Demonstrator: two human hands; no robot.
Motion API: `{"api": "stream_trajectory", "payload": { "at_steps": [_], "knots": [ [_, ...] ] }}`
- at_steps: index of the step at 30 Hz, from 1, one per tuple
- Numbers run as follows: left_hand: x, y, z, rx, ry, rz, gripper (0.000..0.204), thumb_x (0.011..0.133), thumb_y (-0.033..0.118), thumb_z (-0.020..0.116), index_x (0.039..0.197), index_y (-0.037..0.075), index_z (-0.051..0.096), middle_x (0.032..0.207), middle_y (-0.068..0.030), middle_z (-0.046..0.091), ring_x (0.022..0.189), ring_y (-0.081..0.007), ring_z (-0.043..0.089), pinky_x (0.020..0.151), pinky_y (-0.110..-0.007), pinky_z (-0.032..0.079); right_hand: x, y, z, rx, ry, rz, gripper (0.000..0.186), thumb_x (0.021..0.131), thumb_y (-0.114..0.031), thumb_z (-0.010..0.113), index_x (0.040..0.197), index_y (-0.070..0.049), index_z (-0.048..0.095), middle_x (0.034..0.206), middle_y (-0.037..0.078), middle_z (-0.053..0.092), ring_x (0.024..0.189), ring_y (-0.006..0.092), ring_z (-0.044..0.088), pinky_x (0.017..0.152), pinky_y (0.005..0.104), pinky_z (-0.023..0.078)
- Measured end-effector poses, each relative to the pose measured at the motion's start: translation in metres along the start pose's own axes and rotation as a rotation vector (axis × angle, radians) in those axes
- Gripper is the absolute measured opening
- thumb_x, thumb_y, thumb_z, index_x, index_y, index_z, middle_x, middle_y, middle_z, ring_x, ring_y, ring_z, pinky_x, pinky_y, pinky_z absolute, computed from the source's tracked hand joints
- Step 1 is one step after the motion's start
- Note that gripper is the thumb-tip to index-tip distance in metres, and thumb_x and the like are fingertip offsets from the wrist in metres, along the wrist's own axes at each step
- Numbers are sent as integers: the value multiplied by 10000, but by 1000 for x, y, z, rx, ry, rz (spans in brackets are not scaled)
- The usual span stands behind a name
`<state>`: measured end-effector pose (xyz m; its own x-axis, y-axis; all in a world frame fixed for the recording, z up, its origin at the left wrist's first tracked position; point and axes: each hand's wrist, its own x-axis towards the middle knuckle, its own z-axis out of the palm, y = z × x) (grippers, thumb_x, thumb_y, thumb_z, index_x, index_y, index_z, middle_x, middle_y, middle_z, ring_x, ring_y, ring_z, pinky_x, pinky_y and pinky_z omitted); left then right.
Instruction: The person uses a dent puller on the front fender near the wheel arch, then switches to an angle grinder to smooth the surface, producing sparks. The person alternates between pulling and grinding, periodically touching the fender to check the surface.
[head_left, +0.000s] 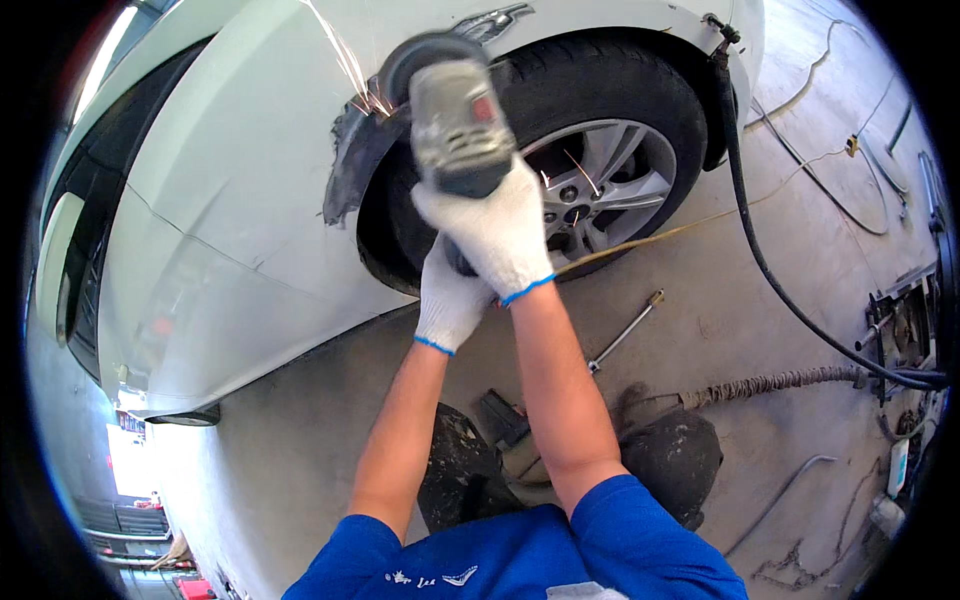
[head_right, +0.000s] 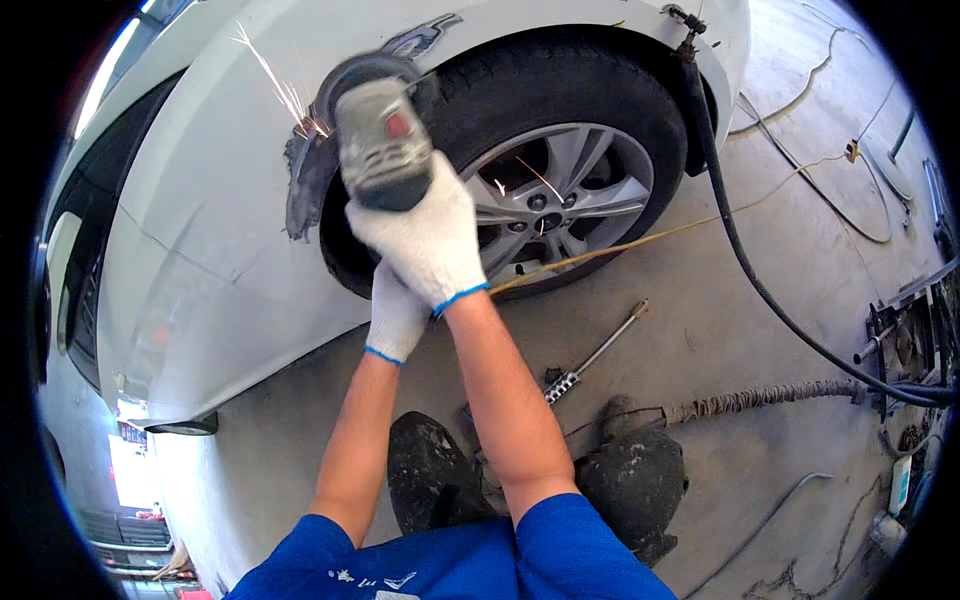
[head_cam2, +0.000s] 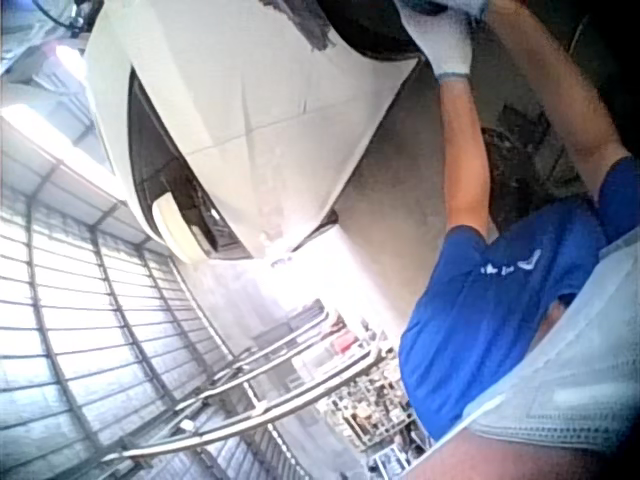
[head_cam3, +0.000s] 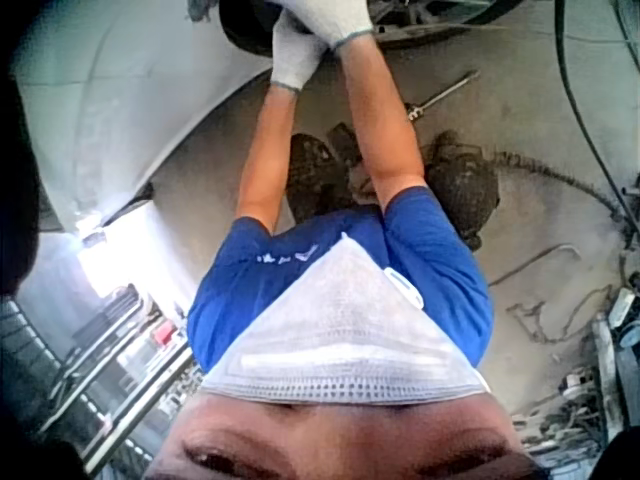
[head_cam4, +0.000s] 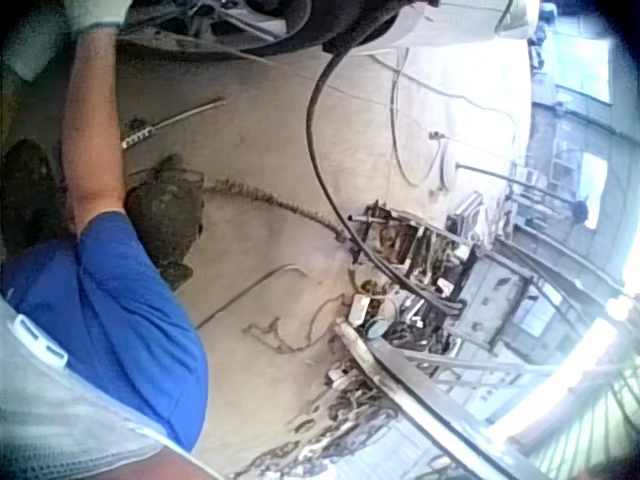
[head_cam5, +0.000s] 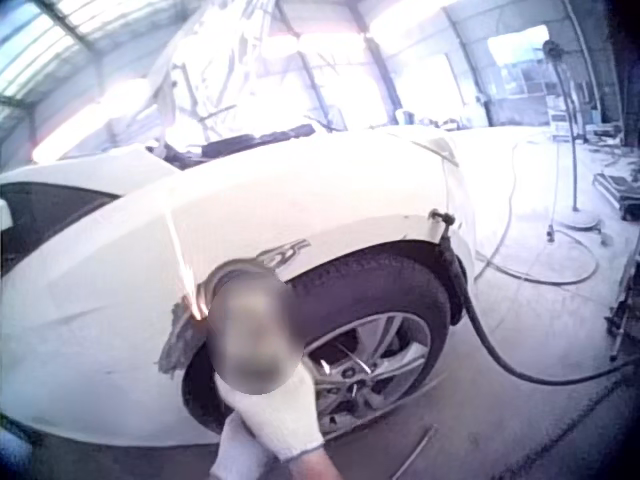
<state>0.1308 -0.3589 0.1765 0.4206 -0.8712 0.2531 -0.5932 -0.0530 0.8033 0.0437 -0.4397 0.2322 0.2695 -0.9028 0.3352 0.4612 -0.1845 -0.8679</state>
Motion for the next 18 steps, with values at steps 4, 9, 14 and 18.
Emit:
{"api": "stream_trajectory", "payload": {
  "at_steps": [4,9,14,18],
  "knots": [
    [18,28,5,9,-14,-25,567,782,130,858,1251,-23,578,1095,-113,728,977,-162,699,808,-324,563,17,-17,-16,97,31,51,421,741,-123,826,1108,2,663,1045,114,749,958,182,720,873,341,569],
    [-1,-1,-4,-20,-16,-83,627,771,165,872,1284,-27,567,1177,-134,716,1099,-194,689,935,-336,542,-5,9,8,-114,-21,-64,500,711,-225,860,1086,11,629,1044,152,736,958,234,731,892,362,569],
    [14,21,1,45,-37,-68,616,763,204,863,1266,-13,582,1081,-154,732,1048,-198,703,896,-342,547,12,-9,-12,116,60,63,430,725,-149,841,1094,4,679,1017,123,757,948,191,731,864,338,570],
    [5,15,7,-10,-50,-65,673,766,194,859,1328,-18,555,1180,-156,721,1111,-211,689,962,-357,533,2,2,-13,53,72,36,478,725,-183,853,1117,12,663,1048,140,750,982,209,729,883,347,563]
  ]
}}
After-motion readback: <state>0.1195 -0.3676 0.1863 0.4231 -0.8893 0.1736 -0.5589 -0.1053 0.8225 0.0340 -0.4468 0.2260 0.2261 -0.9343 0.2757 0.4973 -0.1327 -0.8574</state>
